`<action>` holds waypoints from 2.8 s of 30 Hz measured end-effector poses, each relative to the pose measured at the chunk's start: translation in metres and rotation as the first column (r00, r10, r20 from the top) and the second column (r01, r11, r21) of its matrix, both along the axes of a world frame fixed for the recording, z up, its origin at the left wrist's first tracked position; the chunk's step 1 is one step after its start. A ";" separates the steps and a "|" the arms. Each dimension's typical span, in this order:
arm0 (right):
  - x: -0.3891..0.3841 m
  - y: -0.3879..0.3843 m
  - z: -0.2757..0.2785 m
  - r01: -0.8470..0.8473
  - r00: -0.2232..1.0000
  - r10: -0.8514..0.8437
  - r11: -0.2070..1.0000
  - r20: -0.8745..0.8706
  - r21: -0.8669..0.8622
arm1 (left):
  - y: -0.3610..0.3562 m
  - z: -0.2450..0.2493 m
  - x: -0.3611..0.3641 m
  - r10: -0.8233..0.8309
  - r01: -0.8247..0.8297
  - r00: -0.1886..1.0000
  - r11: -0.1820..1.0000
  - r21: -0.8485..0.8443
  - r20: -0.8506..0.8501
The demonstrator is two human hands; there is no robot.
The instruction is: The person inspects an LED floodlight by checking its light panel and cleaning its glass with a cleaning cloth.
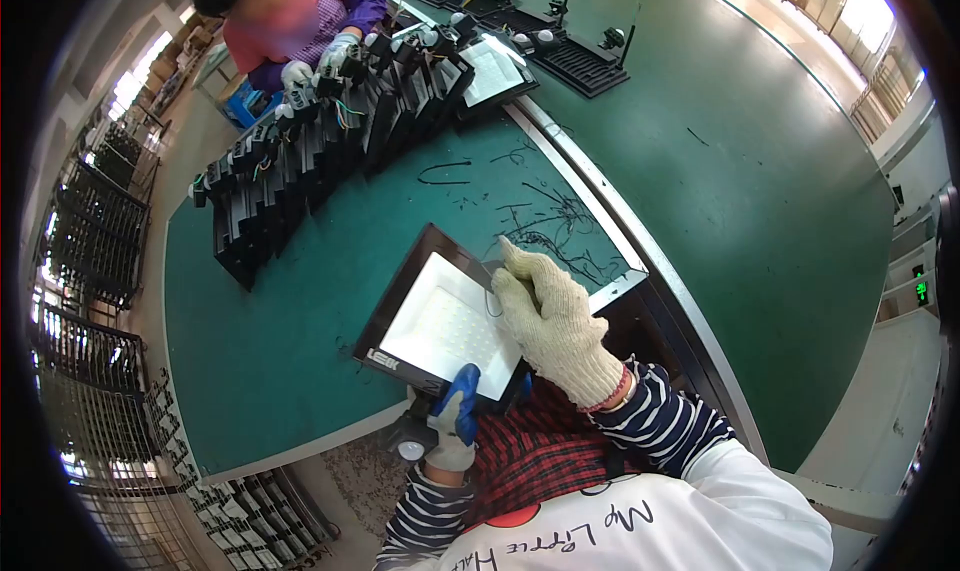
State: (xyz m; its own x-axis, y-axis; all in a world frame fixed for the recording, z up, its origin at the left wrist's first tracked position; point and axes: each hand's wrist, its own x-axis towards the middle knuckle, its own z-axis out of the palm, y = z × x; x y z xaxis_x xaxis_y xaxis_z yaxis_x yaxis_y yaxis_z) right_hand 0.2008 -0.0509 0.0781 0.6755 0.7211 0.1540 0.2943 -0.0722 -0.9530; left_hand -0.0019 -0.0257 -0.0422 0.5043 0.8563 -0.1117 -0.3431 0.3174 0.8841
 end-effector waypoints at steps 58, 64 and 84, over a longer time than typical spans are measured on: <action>0.048 -0.058 -0.022 0.021 0.954 -0.029 0.999 -0.297 -0.031 | 0.014 0.061 0.041 0.161 -0.110 0.971 0.958 -0.264 0.179; 0.040 -0.062 -0.019 0.049 0.998 -0.055 0.986 -0.032 -0.161 | 0.007 0.042 0.036 0.136 -0.140 0.989 0.986 -0.088 -0.050; 0.089 -0.035 0.006 -0.322 0.880 0.378 0.920 0.288 -0.224 | 0.020 0.034 0.014 -0.084 0.075 0.983 0.995 -0.064 -0.160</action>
